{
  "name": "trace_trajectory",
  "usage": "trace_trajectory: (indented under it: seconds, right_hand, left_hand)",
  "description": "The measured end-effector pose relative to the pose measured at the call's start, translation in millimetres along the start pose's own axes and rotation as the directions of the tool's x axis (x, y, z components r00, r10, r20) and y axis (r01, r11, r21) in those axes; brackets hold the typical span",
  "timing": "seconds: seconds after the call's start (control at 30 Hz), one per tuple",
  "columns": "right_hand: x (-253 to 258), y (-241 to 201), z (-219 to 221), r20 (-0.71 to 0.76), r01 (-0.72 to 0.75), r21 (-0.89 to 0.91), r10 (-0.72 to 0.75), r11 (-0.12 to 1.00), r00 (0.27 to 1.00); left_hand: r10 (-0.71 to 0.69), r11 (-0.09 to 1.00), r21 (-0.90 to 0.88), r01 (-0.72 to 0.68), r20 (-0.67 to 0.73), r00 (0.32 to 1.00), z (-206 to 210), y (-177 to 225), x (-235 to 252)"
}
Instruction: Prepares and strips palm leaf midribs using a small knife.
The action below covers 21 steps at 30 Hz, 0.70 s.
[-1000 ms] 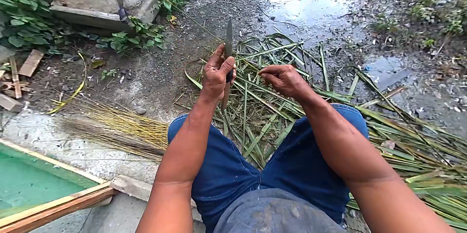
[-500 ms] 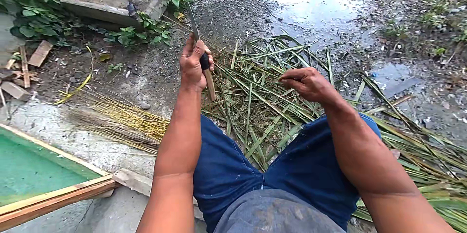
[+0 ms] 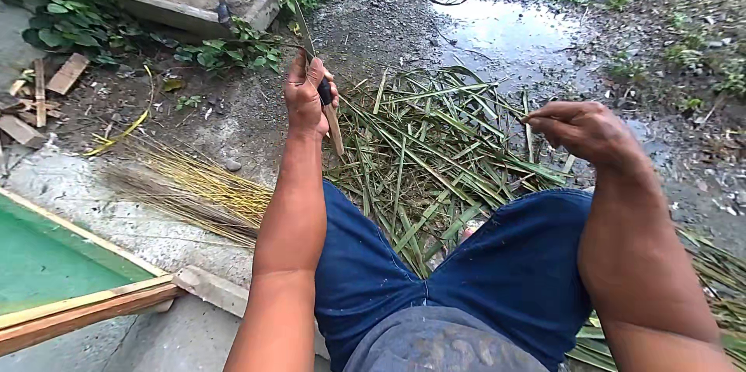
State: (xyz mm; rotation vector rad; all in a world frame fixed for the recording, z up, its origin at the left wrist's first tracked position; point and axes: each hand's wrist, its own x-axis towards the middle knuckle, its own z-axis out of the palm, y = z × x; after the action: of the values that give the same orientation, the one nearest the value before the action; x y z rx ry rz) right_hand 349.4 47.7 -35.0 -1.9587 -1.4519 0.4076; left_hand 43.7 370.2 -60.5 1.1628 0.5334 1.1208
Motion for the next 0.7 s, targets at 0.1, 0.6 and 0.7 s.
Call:
trace_trajectory:
  seconds: [0.1,0.6,0.7]
  right_hand:
    - [20,-14,19,0.022,0.007,0.050,-0.008,0.999,1.000]
    - [50,-28,59,0.178,0.009,0.243,-0.053,0.970,0.983]
    - [48,-15,51,0.219,0.020,0.259,-0.079,0.966,0.973]
  left_hand:
    - [-0.065,0.996,0.071,0.057,0.129,0.990,25,-11,-15]
    - [-0.197,0.980,0.093,0.179,0.273,0.941,61,-35,-34]
    - [-0.189,0.982,0.076,0.175,0.254,0.949,50,-33,-24]
